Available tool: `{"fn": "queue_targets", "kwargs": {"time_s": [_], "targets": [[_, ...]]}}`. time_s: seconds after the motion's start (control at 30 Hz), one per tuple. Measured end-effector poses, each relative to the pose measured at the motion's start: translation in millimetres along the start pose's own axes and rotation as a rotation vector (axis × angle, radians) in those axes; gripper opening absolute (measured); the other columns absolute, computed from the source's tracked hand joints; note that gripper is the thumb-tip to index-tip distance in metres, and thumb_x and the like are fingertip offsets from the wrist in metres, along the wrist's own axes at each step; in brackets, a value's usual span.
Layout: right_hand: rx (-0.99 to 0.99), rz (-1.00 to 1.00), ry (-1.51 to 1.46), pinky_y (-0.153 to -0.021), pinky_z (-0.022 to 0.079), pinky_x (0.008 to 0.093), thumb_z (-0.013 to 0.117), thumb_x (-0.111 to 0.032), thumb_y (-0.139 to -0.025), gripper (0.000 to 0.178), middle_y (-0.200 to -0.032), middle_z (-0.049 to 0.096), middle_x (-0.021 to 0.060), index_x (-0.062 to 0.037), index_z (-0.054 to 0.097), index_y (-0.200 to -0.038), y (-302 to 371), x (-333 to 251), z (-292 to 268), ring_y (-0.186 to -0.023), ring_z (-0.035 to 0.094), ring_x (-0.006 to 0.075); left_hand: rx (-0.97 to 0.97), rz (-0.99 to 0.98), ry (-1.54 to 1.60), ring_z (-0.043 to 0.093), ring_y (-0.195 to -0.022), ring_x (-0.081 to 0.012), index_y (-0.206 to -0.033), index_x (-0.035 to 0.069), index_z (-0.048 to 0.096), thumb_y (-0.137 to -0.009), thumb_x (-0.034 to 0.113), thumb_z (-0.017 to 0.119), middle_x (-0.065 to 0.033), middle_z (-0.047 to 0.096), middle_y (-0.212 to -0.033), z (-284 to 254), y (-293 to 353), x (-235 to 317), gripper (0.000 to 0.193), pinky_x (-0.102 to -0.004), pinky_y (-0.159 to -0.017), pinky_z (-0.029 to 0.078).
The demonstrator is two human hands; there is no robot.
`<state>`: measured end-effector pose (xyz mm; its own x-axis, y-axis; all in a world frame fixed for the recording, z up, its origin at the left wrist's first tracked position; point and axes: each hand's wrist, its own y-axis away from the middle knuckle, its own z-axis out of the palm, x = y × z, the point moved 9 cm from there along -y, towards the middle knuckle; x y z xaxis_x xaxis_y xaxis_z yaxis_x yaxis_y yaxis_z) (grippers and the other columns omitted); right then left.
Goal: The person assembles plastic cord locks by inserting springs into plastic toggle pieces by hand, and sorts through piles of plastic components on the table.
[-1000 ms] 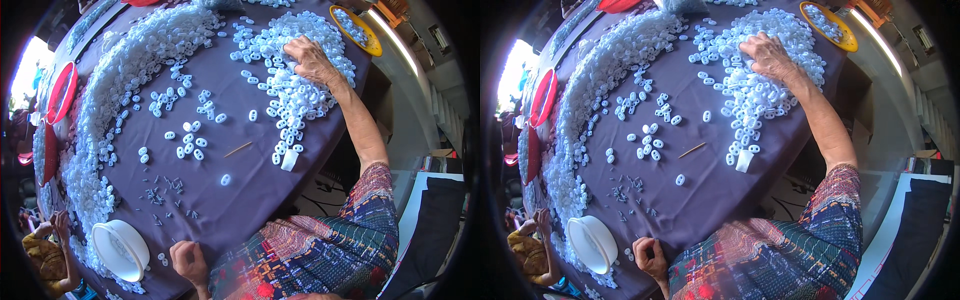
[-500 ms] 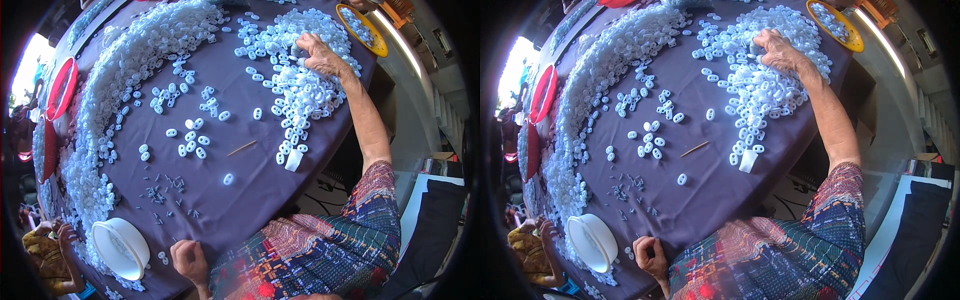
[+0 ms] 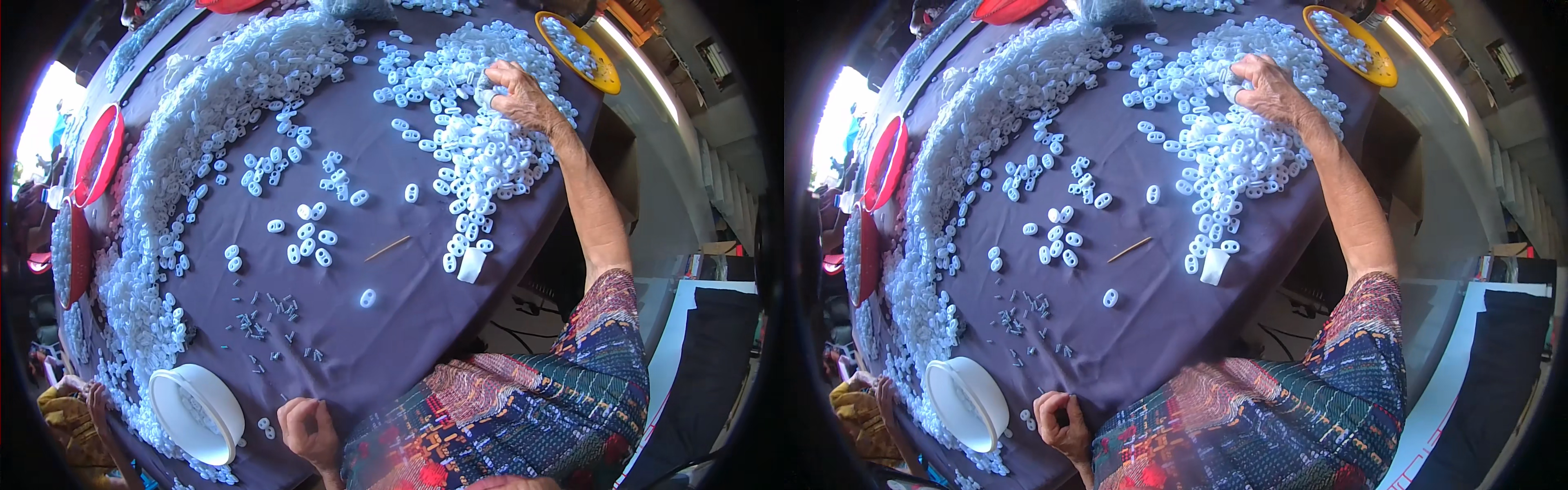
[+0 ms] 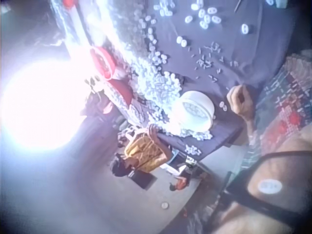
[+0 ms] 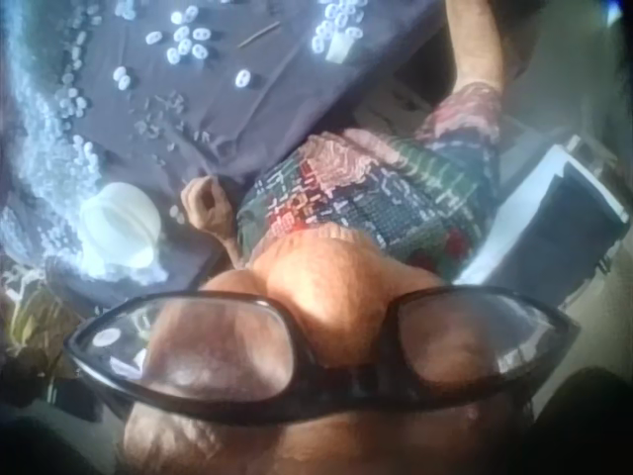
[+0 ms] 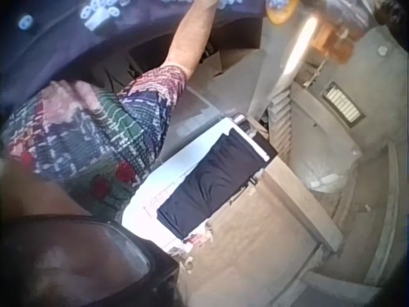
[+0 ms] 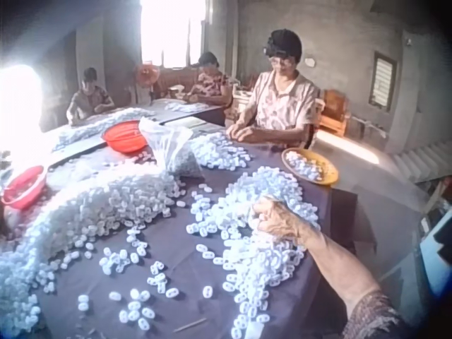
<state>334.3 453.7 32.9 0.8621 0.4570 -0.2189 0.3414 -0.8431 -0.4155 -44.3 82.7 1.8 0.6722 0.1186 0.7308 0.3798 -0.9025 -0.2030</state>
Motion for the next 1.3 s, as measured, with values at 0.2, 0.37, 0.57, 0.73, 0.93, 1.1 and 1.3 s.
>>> {"fn": "queue_targets", "kwargs": {"time_s": [0.2, 0.37, 0.57, 0.73, 0.93, 1.1, 1.3], "targets": [[0.009, 0.2, -0.287, -0.069, 0.044, 0.0341, 0.058, -0.017, -0.078, 0.017, -0.073, 0.057, 0.0052, -0.0001, 0.057, -0.076, 7, 36, -20, -0.072, 0.054, 0.0185, -0.009, 0.013, -0.001, 0.055, -0.074, -0.0191, -0.08, 0.001, 0.057, -0.073, -0.003, 0.067, -0.0085, 0.056, -0.08, 1, 0, 1, 0.013, -0.0279, -0.067, 0.044], [0.076, 0.446, -0.745, -0.054, 0.03, 0.0248, 0.058, -0.011, -0.083, 0.021, -0.063, 0.039, -0.0099, -0.0044, 0.053, -0.064, 26, 83, -13, -0.061, 0.035, 0.0033, -0.007, 0.02, -0.005, 0.055, -0.074, -0.019, -0.08, 0.001, 0.057, -0.072, -0.004, 0.066, -0.0084, 0.056, -0.08, 0, 0, 1, 0.013, -0.0279, -0.067, 0.044], [0.066, 0.399, -0.888, -0.057, 0.035, 0.0225, 0.064, -0.015, -0.082, 0.018, -0.065, 0.047, -0.0082, -0.0029, 0.062, -0.069, 18, 26, -13, -0.062, 0.041, 0.0029, -0.002, -0.003, 0.002, 0.055, -0.074, -0.0192, -0.081, 0.001, 0.058, -0.072, -0.004, 0.066, -0.0087, 0.056, -0.081, 1, -2, 0, 0.013, -0.0278, -0.068, 0.044], [-0.087, -0.065, -0.319, -0.073, 0.045, 0.0314, 0.067, -0.015, -0.079, 0.015, -0.08, 0.059, 0.0068, -0.0009, 0.064, -0.082, -11, -97, 13, -0.08, 0.056, 0.0187, 0.013, -0.006, -0.002, 0.055, -0.074, -0.0188, -0.081, 0.001, 0.058, -0.071, -0.005, 0.067, -0.0085, 0.057, -0.081, -3, 1, -2, 0.014, -0.0272, -0.068, 0.044], [-0.249, -0.048, -0.248, -0.076, 0.046, 0.0385, 0.065, -0.026, -0.079, 0.023, -0.082, 0.059, 0.0125, -0.0036, 0.064, -0.079, -27, -139, 62, -0.079, 0.057, 0.0286, 0.012, -0.012, 0.031, 0.056, -0.073, -0.0197, -0.08, 0.0, 0.059, -0.07, -0.007, 0.067, -0.009, 0.057, -0.08, 2, -3, 4, 0.016, -0.0284, -0.066, 0.045], [-0.296, -0.105, -0.392, -0.075, 0.047, 0.0411, 0.065, -0.024, -0.079, 0.018, -0.082, 0.061, 0.0118, -0.0055, 0.065, -0.082, -14, -170, 60, -0.083, 0.059, 0.0294, 0.011, -0.001, 0.009, 0.057, -0.072, -0.0219, -0.08, 0.0, 0.058, -0.067, -0.01, 0.066, -0.0102, 0.057, -0.078, -1, -1, 0, 0.018, -0.0305, -0.065, 0.046], [0.202, -0.007, -0.124, -0.072, 0.048, 0.0339, 0.06, -0.007, -0.077, 0.011, -0.08, 0.062, 0.0115, -0.0022, 0.063, -0.086, -8, -23, -25, -0.076, 0.059, 0.0243, 0.014, 0.024, -0.009, 0.057, -0.071, -0.0229, -0.078, 0.0, 0.057, -0.066, -0.01, 0.065, -0.0104, 0.057, -0.078, 2, -4, 8, 0.018, -0.0313, -0.065, 0.046]]}}
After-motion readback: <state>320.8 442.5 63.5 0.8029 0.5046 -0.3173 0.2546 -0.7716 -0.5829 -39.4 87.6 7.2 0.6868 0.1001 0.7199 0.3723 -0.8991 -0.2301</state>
